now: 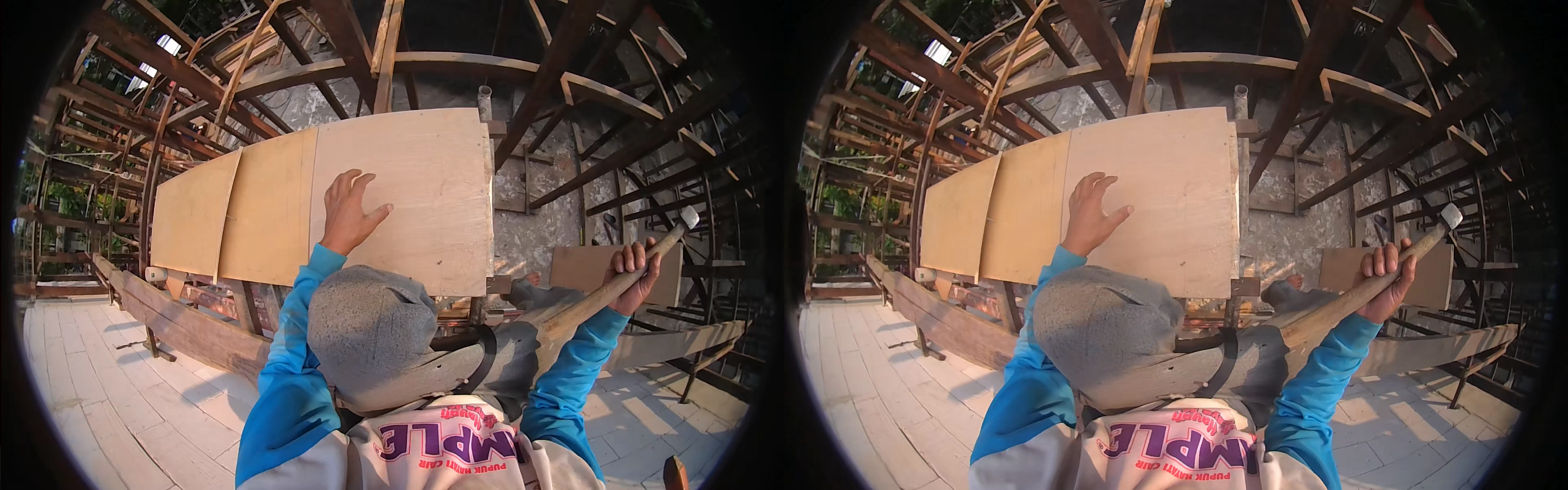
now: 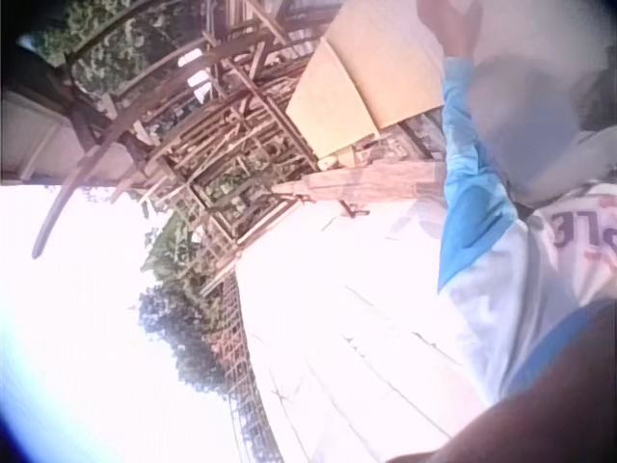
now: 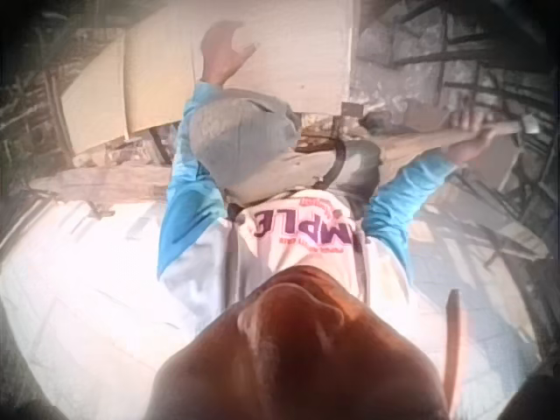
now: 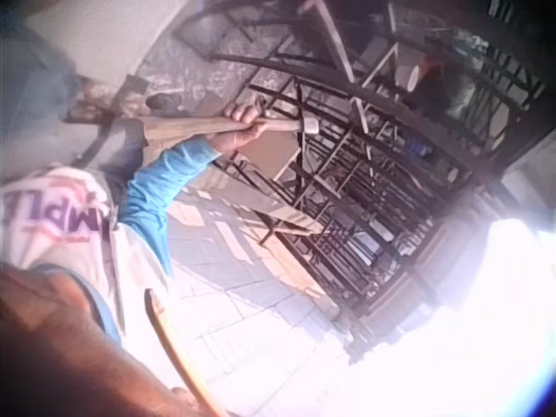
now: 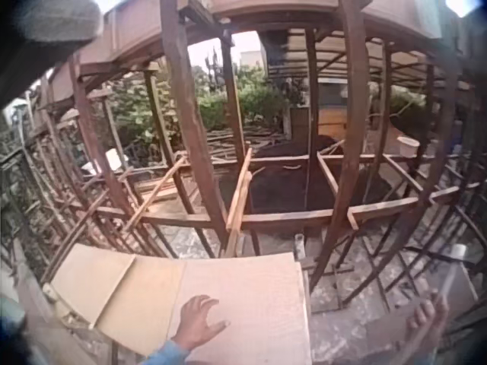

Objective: The person fits wooden panels together on a frame, using a hatchet to trim the edges and a pencil to mark the boards for cutting, then reaches into a bucket for nails.

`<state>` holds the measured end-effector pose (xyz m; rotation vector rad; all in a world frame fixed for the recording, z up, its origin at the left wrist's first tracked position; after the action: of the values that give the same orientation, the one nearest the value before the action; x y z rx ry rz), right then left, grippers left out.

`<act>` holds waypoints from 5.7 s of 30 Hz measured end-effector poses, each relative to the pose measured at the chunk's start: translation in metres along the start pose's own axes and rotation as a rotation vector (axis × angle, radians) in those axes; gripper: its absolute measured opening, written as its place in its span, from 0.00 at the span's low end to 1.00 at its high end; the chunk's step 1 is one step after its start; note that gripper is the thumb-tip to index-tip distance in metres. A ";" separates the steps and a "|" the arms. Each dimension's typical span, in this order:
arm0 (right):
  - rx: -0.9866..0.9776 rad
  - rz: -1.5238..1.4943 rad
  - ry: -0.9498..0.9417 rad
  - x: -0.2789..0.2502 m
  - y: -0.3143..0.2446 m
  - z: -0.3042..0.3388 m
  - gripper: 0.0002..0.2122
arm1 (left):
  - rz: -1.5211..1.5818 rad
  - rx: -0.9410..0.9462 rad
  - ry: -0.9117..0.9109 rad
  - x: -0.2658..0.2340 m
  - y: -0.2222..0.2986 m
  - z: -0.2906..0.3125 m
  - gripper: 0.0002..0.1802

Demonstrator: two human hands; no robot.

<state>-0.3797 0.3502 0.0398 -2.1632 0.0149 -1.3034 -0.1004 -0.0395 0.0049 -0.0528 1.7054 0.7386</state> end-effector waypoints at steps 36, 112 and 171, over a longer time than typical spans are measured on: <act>0.371 -0.324 0.562 -0.162 0.029 0.163 0.10 | -0.271 -1.188 0.257 -0.078 -0.344 0.216 0.24; 0.505 0.311 0.323 -0.016 0.067 0.141 0.23 | -0.516 1.145 -0.165 0.015 0.099 -0.141 0.36; 0.756 -0.105 0.412 0.028 0.102 0.110 0.17 | 1.401 0.114 -0.177 0.067 0.074 -0.271 0.16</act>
<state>-0.2471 0.3128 -0.0255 -1.2603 -0.3699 -1.4847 -0.3840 -0.0917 -0.0003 1.3541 1.4288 1.5580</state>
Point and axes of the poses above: each hand's wrist, its own z-axis away from the middle knuckle, its own x-axis out of the palm, y = z × x, the point moved 1 cm from there along -z, towards the middle knuckle, and after that the axes turned 7 degrees about -y, right-handed, at the moved point
